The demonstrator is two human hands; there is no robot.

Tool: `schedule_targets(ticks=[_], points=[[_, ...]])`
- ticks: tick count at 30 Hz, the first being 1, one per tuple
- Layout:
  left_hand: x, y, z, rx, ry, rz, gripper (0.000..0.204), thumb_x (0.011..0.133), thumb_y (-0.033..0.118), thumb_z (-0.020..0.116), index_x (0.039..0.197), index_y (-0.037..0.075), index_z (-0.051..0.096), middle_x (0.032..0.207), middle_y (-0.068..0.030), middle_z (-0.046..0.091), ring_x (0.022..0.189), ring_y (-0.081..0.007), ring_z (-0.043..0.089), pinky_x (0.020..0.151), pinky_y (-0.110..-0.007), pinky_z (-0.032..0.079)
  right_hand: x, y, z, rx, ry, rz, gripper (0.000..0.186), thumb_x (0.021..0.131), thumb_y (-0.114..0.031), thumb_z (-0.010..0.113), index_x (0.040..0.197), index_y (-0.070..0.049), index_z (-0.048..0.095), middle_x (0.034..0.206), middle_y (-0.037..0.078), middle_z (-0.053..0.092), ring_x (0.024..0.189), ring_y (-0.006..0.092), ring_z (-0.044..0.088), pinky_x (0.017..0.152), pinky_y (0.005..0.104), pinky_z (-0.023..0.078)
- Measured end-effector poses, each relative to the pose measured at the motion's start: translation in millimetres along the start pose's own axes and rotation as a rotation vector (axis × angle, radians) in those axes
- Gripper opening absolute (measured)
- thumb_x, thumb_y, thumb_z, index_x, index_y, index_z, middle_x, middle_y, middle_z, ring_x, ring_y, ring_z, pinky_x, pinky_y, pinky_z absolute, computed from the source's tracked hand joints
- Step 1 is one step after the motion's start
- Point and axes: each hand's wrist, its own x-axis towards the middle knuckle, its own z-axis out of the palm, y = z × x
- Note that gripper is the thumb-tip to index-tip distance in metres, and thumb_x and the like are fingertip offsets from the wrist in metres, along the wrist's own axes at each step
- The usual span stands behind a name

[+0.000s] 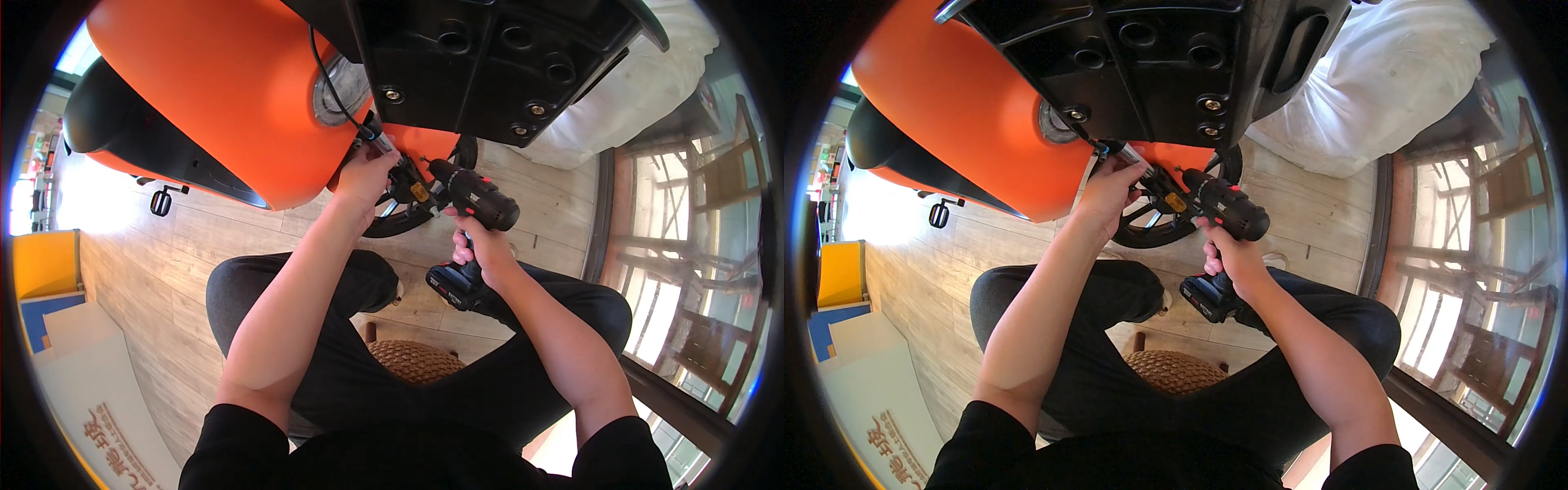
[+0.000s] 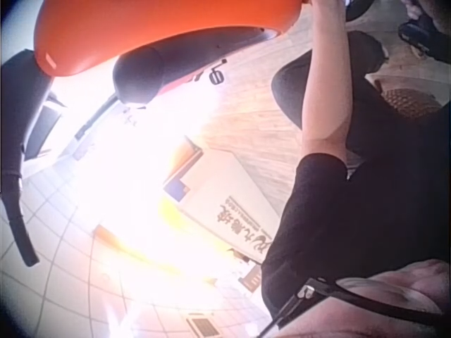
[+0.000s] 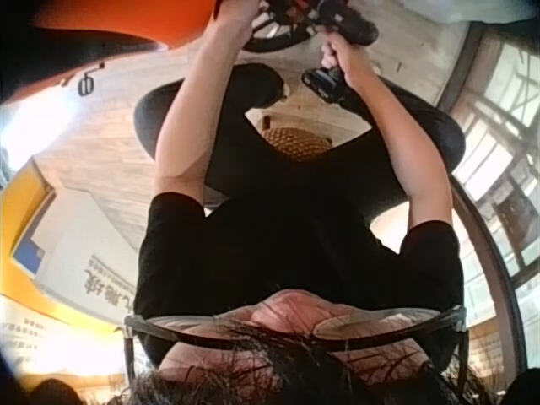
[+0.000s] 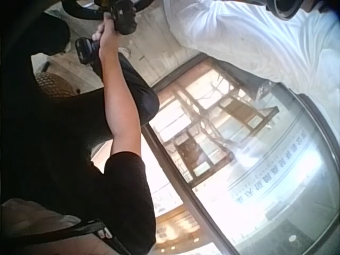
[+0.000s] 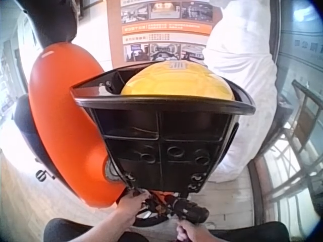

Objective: Use a power drill to remove screws from the front and handlebar assembly of an electric scooter.

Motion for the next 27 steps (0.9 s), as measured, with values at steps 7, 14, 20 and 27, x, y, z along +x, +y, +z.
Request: schedule_targets(ticks=[7, 14, 20, 27], points=[[1.1, -1.2, 0.5, 0.019, 0.006, -0.004, 0.026, 0.094, 0.023, 0.067, 0.119, 0.016, 0.063, 0.111, 0.0035, 0.061, 0.099, -0.0073, 0.053, 0.08, -0.024, 0.045, -1.7, -2.3, 1.5, -0.001, 0.016, 0.003, 0.023, 0.093, -0.015, 0.06, 0.115, -0.006, 0.062, 0.066, 0.0, 0.049, 0.047, 0.0099, 0.041, 0.049, 0.0298, 0.037], [2.2, -1.8, -0.3, 0.014, -0.001, 0.012, 0.025, 0.094, 0.024, 0.068, 0.116, 0.014, 0.061, 0.11, 0.0029, 0.06, 0.1, -0.0078, 0.053, 0.08, -0.025, 0.044, -2.3, -3.1, 4.3, -0.05, -0.012, -0.008, 0.028, 0.092, -0.014, 0.058, 0.118, -0.004, 0.059, 0.069, 0.001, 0.048, 0.05, 0.0097, 0.041, 0.053, 0.0288, 0.039], [-0.6, 1.0, 2.3, 0.0, -0.004, 0.006, 0.025, 0.094, 0.024, 0.068, 0.116, 0.014, 0.061, 0.111, 0.003, 0.059, 0.101, -0.0081, 0.053, 0.081, -0.026, 0.044, 0.7, -0.3, 0.8, -0.022, -0.015, -0.019, 0.022, 0.093, -0.013, 0.059, 0.114, -0.004, 0.061, 0.064, 0.0, 0.048, 0.046, 0.0096, 0.042, 0.049, 0.0291, 0.037], [0.7, -0.1, 0.8, 0.005, 0.002, 0.009, 0.025, 0.094, 0.024, 0.068, 0.117, 0.015, 0.061, 0.111, 0.0026, 0.06, 0.102, -0.0086, 0.053, 0.081, -0.026, 0.044, -1.7, -3.0, 4.1, -0.057, -0.02, -0.022, 0.028, 0.091, -0.013, 0.057, 0.117, -0.004, 0.059, 0.068, 0.0, 0.047, 0.049, 0.0095, 0.04, 0.051, 0.0286, 0.038]])
